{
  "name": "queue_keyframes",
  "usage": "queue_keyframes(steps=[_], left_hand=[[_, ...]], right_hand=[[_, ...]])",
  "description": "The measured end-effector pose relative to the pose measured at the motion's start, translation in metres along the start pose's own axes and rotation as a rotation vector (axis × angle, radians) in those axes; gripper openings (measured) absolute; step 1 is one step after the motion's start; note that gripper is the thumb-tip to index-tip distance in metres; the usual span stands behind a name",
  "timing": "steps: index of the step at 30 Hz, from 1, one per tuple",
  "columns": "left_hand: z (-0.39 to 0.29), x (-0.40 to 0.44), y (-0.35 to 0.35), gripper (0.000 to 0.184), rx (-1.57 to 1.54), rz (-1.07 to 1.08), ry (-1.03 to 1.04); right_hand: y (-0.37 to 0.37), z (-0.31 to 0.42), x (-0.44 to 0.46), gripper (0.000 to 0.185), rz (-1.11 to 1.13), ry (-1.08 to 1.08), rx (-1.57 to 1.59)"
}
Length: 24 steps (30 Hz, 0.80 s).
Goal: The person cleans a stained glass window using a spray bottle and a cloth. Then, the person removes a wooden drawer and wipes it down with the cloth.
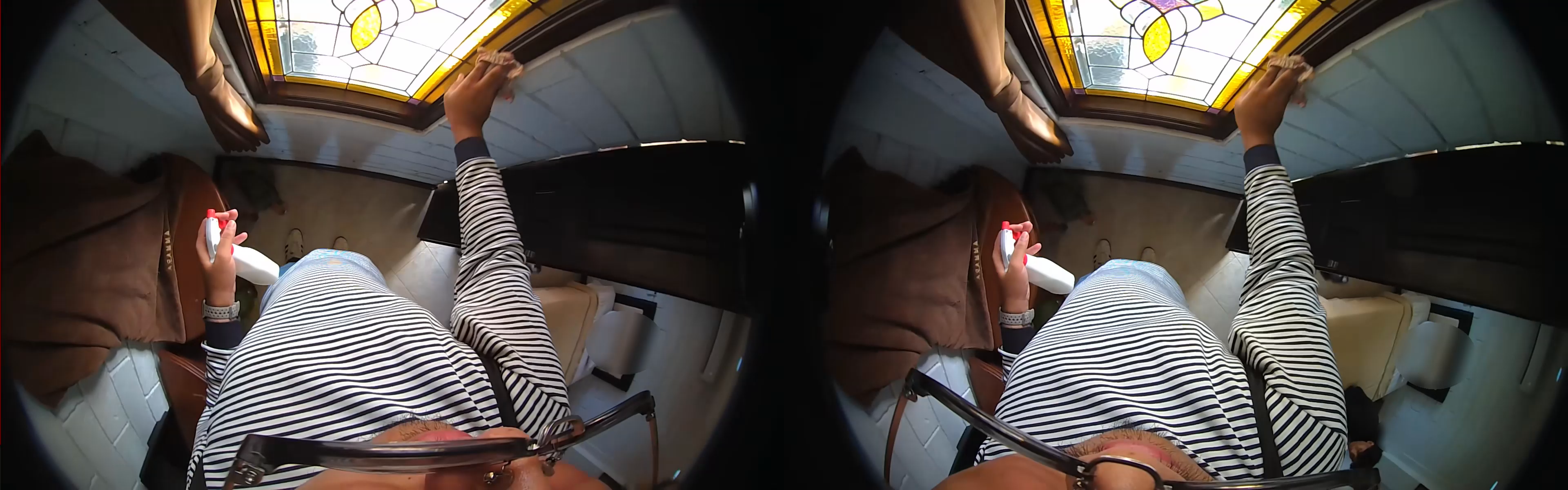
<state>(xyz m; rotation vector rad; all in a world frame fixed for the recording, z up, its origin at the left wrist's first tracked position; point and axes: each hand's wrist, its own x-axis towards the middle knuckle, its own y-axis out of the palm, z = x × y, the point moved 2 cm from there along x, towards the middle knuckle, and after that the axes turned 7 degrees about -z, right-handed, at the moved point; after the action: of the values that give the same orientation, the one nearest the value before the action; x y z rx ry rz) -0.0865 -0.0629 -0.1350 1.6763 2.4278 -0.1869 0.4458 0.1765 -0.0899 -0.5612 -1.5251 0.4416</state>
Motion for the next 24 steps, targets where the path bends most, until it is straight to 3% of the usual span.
queue_keyframes(steps=[6,10,16,19,22,24], left_hand=[[0.007,-0.002,-0.011,0.022,-0.016,-0.04,-0.006],[0.013,0.0,-0.021,0.023,-0.048,-0.061,0.0],[0.005,-0.001,-0.012,0.017,-0.051,-0.032,0.028],[0.002,-0.001,-0.007,0.016,-0.067,-0.006,0.038],[-0.001,-0.003,-0.005,0.016,-0.073,0.017,0.041],[0.001,-0.003,-0.005,0.015,-0.075,0.016,0.026]], right_hand=[[0.024,-0.002,-0.079,0.081,0.23,0.02,-0.05],[0.013,-0.009,-0.057,0.086,0.14,-0.008,-0.014],[-0.074,-0.036,0.129,0.066,-0.296,-0.291,-0.153],[-0.107,-0.044,0.185,0.061,-0.304,-0.489,-0.346],[-0.122,-0.01,0.165,0.081,-0.031,-0.411,-0.223],[-0.091,-0.012,0.14,0.064,0.04,-0.52,-0.384]])
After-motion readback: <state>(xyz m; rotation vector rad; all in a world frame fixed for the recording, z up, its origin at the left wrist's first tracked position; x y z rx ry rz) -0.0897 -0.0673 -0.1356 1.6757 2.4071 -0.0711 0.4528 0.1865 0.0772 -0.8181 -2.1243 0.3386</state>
